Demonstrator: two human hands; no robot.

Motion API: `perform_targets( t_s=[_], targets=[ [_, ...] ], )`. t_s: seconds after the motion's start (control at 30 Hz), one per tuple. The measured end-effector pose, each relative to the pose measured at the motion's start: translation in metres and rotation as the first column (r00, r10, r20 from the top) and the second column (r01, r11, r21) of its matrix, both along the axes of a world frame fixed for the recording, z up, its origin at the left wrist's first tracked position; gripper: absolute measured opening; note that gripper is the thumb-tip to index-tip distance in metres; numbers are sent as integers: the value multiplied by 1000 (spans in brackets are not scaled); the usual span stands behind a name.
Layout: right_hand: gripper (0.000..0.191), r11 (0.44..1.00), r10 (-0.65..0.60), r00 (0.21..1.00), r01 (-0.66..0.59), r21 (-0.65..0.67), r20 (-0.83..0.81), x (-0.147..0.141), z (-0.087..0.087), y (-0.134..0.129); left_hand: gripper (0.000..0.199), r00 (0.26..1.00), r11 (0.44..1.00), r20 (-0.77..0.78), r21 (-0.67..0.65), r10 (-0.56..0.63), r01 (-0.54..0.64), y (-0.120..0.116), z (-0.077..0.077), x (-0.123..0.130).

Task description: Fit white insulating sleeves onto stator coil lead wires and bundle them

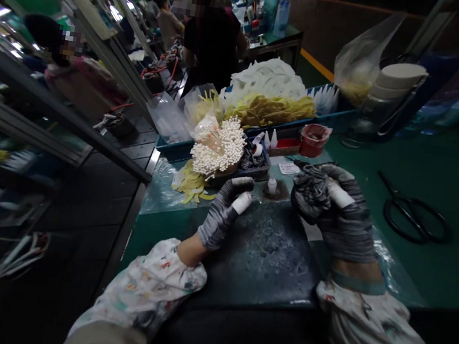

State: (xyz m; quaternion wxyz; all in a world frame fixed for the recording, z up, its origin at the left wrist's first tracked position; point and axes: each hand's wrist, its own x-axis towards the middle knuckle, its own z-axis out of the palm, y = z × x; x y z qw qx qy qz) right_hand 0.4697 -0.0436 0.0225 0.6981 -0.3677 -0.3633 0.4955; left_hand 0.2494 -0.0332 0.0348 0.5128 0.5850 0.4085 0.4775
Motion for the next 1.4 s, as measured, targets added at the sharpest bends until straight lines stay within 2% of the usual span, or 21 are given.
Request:
perform_targets(
  t_s=[0.1, 0.13, 0.2, 0.27, 0.37, 0.43, 0.5, 0.57, 0.83, 1.03, 1.17, 1.27, 1.4],
  targets=[
    [23, 987, 143, 984, -134, -89, 104, -9, -1, -5, 60, 992, 989, 77, -95, -105, 112, -10, 0, -1],
    [23, 975, 208, 965, -192, -110, 158, -13, -2, -7, 61, 987, 985, 89, -97, -133, 142, -11, -1, 0],
    [25, 960, 276, 926, -252, -124, 256, -23, -2, -10, 49, 989, 987, 69, -86, -128, 134, -13, -1, 3],
    [27, 967, 254, 899, -229, -110, 358, -30, -2, -12, 37, 999, 995, 22, -85, -49, 51, -12, 0, 3],
    [35, 980, 171, 847, -201, 4, 504, -35, -5, -14, 31, 998, 990, 3, -127, 60, -59, -12, 4, -3],
    [40, 974, 119, 808, -208, 90, 578, -38, -9, -15, 29, 997, 986, 5, -150, 79, -78, -13, 5, -8],
    [29, 982, 60, 786, -157, 106, 615, -41, -13, -15, 28, 997, 985, 9, -158, 73, -71, -14, 5, -13],
    [14, 994, 34, 788, -88, 58, 615, -42, -15, -15, 28, 998, 986, 25, -159, 52, -47, -14, 3, -16],
    [22, 982, 168, 846, -101, -157, 507, -33, -4, -14, 37, 979, 962, 206, -267, 5, 51, -12, -1, -18],
    [26, 962, 270, 775, -236, -135, 571, -38, -1, -15, 28, 996, 969, 84, -248, 7, 14, -16, 3, -19],
    [27, 956, 293, 752, -237, -172, 590, -38, 1, -15, 28, 987, 958, 146, -267, -65, 103, -18, 1, -20],
    [36, 932, 360, 791, -289, -217, 494, -32, 1, -17, 30, 963, 934, 246, -305, -114, 188, -17, 1, -22],
    [47, 878, 460, 845, -387, -283, 273, -28, -2, -21, 33, 922, 868, 335, -381, -193, 320, -17, 2, -25]
  ],
)
